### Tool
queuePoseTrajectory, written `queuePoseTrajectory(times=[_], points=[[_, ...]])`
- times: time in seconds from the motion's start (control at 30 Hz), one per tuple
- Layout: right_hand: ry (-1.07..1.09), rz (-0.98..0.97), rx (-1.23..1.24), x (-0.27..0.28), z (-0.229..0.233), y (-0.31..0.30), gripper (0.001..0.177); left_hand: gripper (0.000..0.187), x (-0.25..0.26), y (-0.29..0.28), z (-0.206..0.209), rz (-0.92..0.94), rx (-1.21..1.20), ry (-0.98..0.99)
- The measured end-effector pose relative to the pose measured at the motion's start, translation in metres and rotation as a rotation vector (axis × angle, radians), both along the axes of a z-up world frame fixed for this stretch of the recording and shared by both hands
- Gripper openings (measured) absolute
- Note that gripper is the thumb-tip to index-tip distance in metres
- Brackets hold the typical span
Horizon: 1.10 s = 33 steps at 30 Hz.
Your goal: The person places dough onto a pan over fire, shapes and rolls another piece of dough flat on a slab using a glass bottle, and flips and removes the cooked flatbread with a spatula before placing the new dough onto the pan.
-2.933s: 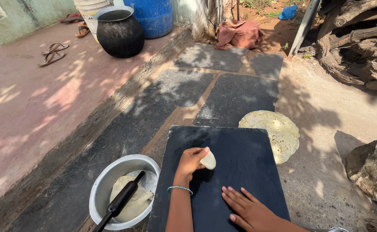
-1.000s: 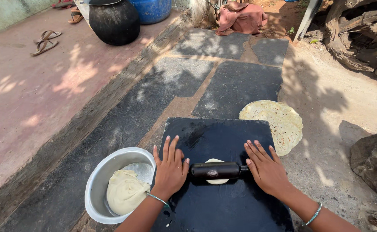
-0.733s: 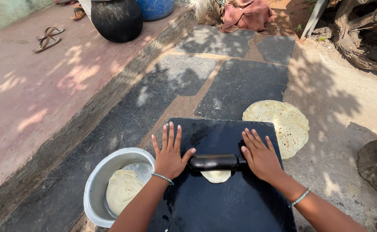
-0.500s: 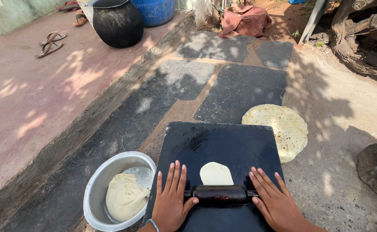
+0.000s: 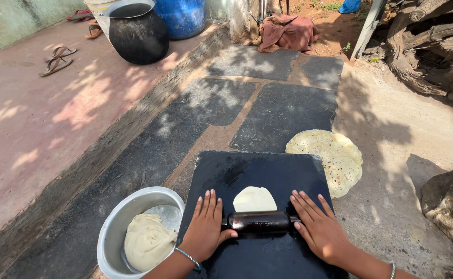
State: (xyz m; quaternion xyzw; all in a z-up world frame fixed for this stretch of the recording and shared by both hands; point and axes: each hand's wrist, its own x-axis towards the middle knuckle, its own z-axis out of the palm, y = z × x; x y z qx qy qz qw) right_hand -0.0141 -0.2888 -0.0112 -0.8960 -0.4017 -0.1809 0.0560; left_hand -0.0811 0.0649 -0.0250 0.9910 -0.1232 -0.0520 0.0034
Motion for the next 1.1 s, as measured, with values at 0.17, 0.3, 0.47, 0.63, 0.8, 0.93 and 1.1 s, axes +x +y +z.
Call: queuePoseTrajectory(times=[0.17, 0.3, 0.47, 0.63, 0.8, 0.93, 1.1], points=[[0.027, 0.081, 0.011, -0.03, 0.021, -0.023, 0.062, 0.06, -0.046, -0.013, -0.051, -0.168, -0.06, -0.337], [0.7, -0.275, 0.8, 0.038, 0.03, -0.02, 0.051, 0.032, -0.067, 0.011, -0.026, 0.123, -0.289, -0.018], [0.832, -0.149, 0.534, 0.108, 0.013, 0.063, 0.043, 0.049, -0.075, 0.035, 0.015, 0.346, -1.15, 0.032], [0.833, -0.198, 0.076, 0.094, 0.018, 0.137, 0.065, 0.071, -0.073, 0.04, 0.019, 0.692, -1.673, 0.141], [0.852, -0.031, -0.068, 0.071, 0.073, 0.136, 0.03, 0.075, -0.076, 0.037, 0.01, 0.658, -1.677, 0.272], [1.162, -0.055, 0.131, 0.054, 0.111, 0.121, 0.024, 0.076, -0.068, 0.033, 0.004, 0.666, -1.698, 0.269], [1.52, -0.227, 0.617, 0.04, 0.074, 0.073, 0.037, 0.077, -0.06, 0.037, 0.011, 0.598, -1.248, -0.118]])
